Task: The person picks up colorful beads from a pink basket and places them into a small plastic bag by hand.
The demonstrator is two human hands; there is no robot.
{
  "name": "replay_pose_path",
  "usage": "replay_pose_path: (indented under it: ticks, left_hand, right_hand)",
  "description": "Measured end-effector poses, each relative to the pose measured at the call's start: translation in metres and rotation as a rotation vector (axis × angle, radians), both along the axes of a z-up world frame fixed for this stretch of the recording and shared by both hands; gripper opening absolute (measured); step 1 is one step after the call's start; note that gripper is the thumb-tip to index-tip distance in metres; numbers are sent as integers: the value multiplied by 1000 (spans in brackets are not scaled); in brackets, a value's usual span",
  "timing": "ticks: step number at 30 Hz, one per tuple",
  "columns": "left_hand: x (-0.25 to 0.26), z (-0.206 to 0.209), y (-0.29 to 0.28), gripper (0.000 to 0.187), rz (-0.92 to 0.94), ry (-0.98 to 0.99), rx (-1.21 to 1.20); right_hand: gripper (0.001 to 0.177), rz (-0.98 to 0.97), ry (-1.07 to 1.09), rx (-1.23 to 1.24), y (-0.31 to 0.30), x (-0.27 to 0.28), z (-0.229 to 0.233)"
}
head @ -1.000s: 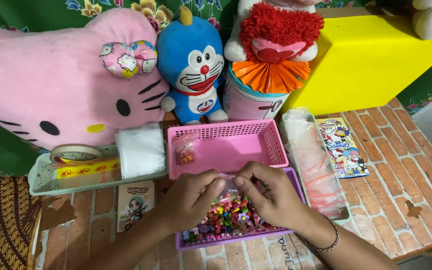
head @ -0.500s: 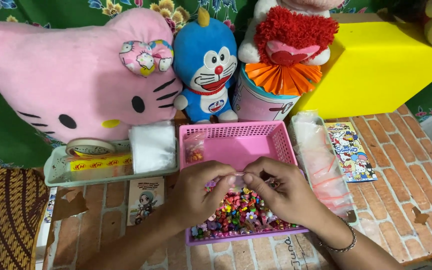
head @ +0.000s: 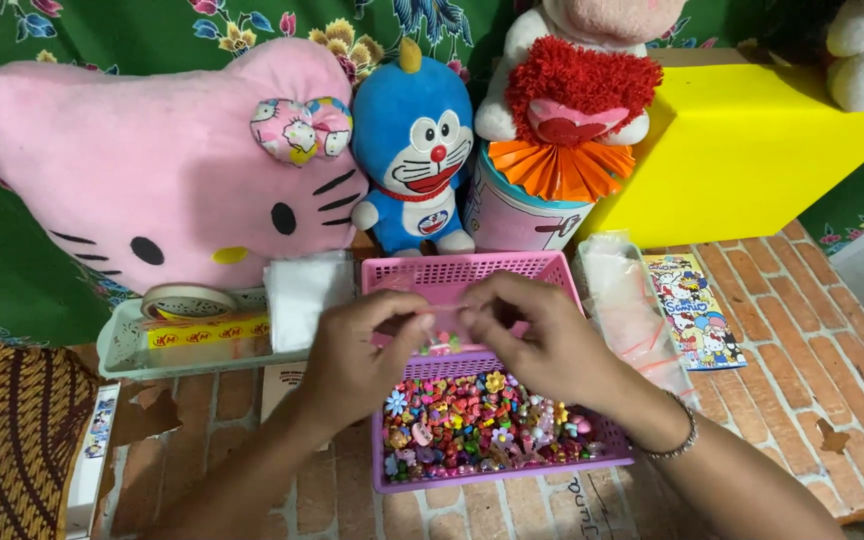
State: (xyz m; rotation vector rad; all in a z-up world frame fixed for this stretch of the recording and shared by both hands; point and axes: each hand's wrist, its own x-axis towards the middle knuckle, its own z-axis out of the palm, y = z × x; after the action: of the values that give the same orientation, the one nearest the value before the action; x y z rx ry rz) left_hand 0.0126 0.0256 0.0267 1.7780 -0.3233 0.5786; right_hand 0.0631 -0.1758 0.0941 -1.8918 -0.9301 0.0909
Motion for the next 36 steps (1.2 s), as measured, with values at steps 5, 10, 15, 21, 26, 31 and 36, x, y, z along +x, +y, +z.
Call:
replay_pose_path:
  ticks: [5, 10, 15, 21, 26, 31, 36]
  left_hand:
    - [7, 16, 27, 11, 30, 60, 100]
    - [13, 17, 40, 15, 17, 236, 194]
    - [18, 9, 43, 19, 20, 366, 325]
    - [28, -16, 49, 9, 133, 125, 419]
    - [32, -24, 48, 8, 208, 144, 475]
    - [29, -22, 51, 11, 209, 253, 480]
    - [28, -19, 50, 15, 192, 304, 502]
  right_hand:
    - [20, 42, -38, -83, 31, 15, -3]
    - [3, 31, -6, -145, 53, 43, -38]
    - [3, 70, 76, -234, 58, 53, -60]
    - [6, 108, 96, -295, 62, 52, -46]
    - [7, 175, 127, -367, 63, 61, -41]
    - [10, 203, 151, -411, 65, 72, -46]
    - [14, 217, 213, -421, 61, 73, -47]
